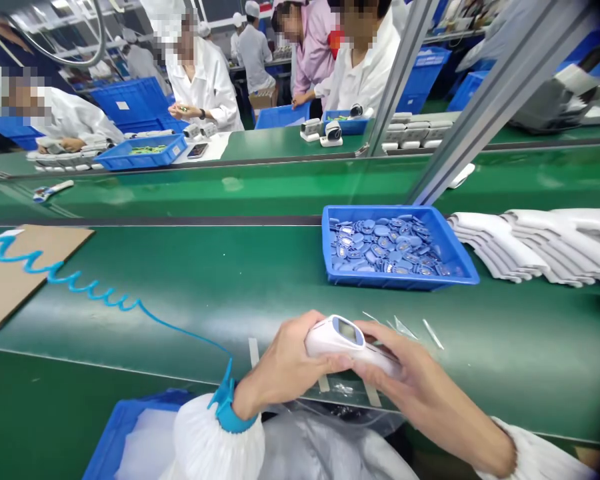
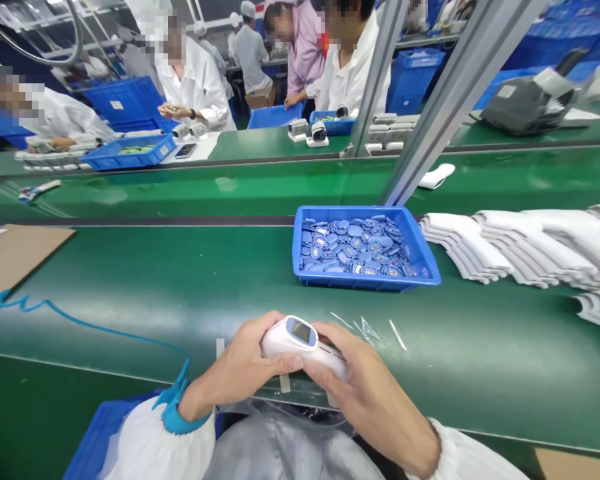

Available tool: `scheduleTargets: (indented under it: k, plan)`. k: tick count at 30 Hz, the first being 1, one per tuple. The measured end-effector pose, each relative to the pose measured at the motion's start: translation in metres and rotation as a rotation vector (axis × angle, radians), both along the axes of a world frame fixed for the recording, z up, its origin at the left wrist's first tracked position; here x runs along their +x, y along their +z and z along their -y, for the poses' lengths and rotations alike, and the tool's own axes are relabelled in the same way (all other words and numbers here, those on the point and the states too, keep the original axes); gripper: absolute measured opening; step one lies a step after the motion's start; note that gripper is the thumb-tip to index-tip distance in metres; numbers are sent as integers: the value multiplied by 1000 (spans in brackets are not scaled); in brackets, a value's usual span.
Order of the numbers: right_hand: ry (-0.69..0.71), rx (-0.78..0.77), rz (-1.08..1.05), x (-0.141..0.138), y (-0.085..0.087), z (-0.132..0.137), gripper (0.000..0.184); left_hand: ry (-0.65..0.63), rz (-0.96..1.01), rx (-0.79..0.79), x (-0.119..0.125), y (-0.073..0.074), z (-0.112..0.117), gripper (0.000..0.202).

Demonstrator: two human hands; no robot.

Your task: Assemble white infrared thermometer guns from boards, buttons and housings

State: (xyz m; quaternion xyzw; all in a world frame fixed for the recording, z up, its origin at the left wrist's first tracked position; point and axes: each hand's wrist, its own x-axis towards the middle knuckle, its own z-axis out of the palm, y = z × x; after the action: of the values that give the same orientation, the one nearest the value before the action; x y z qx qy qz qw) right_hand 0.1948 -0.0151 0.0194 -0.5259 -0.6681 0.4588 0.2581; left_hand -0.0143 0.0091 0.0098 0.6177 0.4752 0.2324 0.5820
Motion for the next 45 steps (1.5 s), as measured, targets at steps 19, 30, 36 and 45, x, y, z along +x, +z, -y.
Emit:
scheduleTargets:
  k: [19, 30, 36, 45]
  plan:
    - [-534, 689, 301, -50, 2, -15, 47, -139, -171, 169, 15, 4, 11, 26]
    - [-363, 416, 205, -33, 21, -47, 50, -7, -305, 266, 7, 17, 11, 21]
    - [-249, 341, 532, 7, 23, -129, 14, -9, -417, 448, -32, 15, 3, 34]
    - [-188, 203, 700, -17, -22, -196, 23, -218, -849, 709, 2, 12, 0, 18]
